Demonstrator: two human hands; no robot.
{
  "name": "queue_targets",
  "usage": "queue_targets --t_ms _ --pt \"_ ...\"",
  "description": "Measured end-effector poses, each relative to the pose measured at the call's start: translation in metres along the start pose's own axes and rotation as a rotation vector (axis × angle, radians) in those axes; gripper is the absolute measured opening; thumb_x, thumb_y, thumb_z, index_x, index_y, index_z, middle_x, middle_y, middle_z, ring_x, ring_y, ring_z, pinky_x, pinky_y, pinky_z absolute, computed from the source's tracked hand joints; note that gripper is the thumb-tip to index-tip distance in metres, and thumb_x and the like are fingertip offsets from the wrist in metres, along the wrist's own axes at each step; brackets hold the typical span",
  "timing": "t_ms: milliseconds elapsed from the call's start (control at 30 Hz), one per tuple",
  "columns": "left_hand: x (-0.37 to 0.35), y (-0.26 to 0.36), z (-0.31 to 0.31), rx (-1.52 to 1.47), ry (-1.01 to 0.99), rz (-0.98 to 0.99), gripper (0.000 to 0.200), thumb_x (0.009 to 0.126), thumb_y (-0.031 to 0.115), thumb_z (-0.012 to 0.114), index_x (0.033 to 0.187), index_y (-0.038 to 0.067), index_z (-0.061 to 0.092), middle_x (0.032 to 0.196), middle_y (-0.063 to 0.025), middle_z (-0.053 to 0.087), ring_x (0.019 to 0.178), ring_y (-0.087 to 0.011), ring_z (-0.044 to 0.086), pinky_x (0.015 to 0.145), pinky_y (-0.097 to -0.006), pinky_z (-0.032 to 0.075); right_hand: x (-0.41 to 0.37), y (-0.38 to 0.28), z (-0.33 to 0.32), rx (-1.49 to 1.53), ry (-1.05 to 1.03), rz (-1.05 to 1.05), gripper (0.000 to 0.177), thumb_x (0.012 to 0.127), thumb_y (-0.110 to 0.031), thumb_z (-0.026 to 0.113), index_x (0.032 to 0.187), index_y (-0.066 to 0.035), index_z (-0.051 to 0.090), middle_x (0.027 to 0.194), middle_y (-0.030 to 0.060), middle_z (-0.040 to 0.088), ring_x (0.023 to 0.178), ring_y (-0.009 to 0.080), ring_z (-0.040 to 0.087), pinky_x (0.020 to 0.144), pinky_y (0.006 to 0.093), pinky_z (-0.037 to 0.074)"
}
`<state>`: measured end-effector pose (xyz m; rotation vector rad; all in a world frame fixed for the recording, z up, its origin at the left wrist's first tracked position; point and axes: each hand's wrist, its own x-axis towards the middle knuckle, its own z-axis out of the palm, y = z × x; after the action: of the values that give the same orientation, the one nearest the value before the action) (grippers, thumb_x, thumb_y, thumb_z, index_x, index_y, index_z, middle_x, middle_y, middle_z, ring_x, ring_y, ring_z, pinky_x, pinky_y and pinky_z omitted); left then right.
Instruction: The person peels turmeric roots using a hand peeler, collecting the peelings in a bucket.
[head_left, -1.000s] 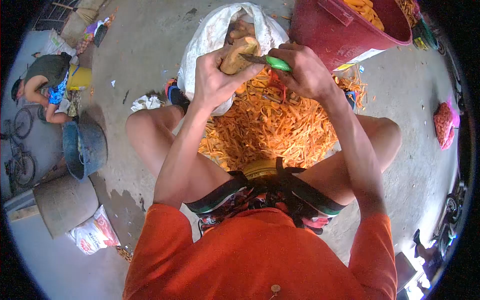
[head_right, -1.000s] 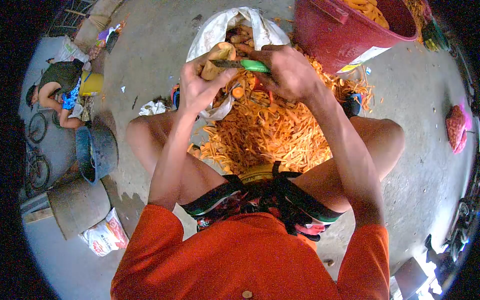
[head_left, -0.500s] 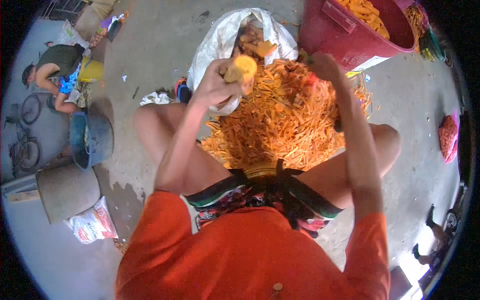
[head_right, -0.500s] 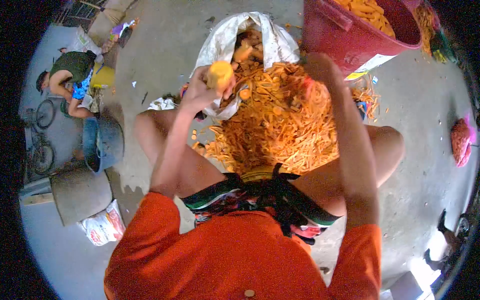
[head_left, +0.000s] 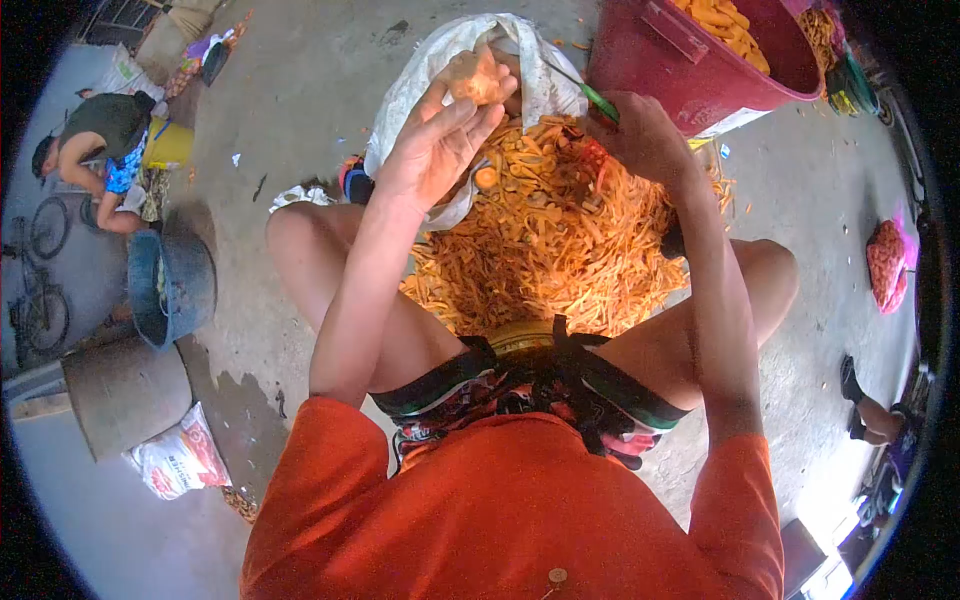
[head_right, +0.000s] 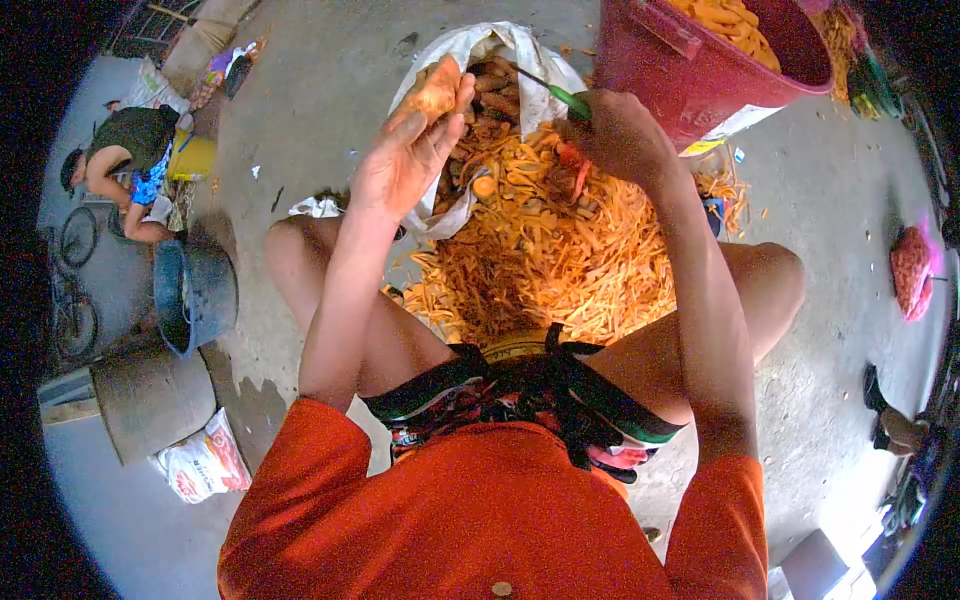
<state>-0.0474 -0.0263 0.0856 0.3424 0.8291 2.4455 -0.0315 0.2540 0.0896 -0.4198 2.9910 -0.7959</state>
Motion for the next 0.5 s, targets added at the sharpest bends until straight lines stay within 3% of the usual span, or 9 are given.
queue_targets --t_ms 67,233,300,367,433,500 --pt "0.001 0.0 -0.003 -0.022 0.043 0.0 0.059 0.094 0.004 0.068 0.147 0.005 0.04 0.144 -0.0161 0.052 0.139 -0.0303 0.049 0.107 -0.0328 0.051 -0.004 -0.01 0.002 0.029 0.039 -0.044 0.031 0.094 -0.032 0.065 0.098 -0.001 0.068 0.084 0.0265 0.068 0.082 0.0455 0.067 0.071 0.052 0.054" --pt "0.001 -0.001 -0.012 -0.052 0.159 0.021 0.051 0.097 0.011 0.067 0.142 0.004 0.045 0.141 -0.0137 0.055 0.136 -0.0265 0.051 0.106 -0.0318 0.052 -0.005 -0.032 0.01 0.148 0.1 -0.093 0.025 0.094 -0.028 0.065 0.1 -0.003 0.068 0.083 0.0242 0.068 0.08 0.0431 0.068 0.071 0.051 0.054" --pt "0.002 -0.002 -0.012 -0.047 0.189 0.025 0.05 0.097 0.013 0.068 0.141 0.004 0.046 0.14 -0.0124 0.056 0.136 -0.0258 0.052 0.106 -0.0316 0.052 -0.004 -0.039 0.015 0.225 0.141 -0.195 0.026 0.095 -0.023 0.067 0.096 0.002 0.062 0.078 0.0258 0.061 0.075 0.0466 0.06 0.064 0.0471 0.048" --pt "0.004 -0.005 -0.012 0.033 0.297 0.066 0.05 0.095 0.016 0.071 0.139 0.005 0.048 0.136 -0.0096 0.059 0.131 -0.024 0.056 0.102 -0.0313 0.053 -0.008 -0.05 0.012 0.3 0.085 -0.127 0.023 0.096 -0.021 0.067 0.097 0.001 0.063 0.082 0.0256 0.062 0.078 0.0466 0.06 0.067 0.0478 0.049" --pt "0.005 -0.009 -0.016 0.063 0.335 0.066 0.05 0.094 0.016 0.073 0.137 0.006 0.049 0.135 -0.0085 0.06 0.127 -0.022 0.058 0.101 -0.0312 0.053 -0.008 -0.052 0.015 0.364 0.164 -0.276 0.021 0.096 -0.02 0.065 0.101 0.0 0.063 0.085 0.0252 0.063 0.081 0.047 0.061 0.069 0.0486 0.049" --pt "0.007 -0.014 -0.016 0.093 0.369 0.066 0.05 0.093 0.016 0.075 0.136 0.008 0.05 0.133 -0.0073 0.061 0.123 -0.0199 0.06 0.1 -0.0312 0.053 -0.009 -0.058 0.021 0.349 0.165 -0.265 0.02 0.096 -0.018 0.065 0.104 0.0 0.063 0.086 0.025 0.064 0.083 0.047 0.061 0.071 0.0494 0.049"
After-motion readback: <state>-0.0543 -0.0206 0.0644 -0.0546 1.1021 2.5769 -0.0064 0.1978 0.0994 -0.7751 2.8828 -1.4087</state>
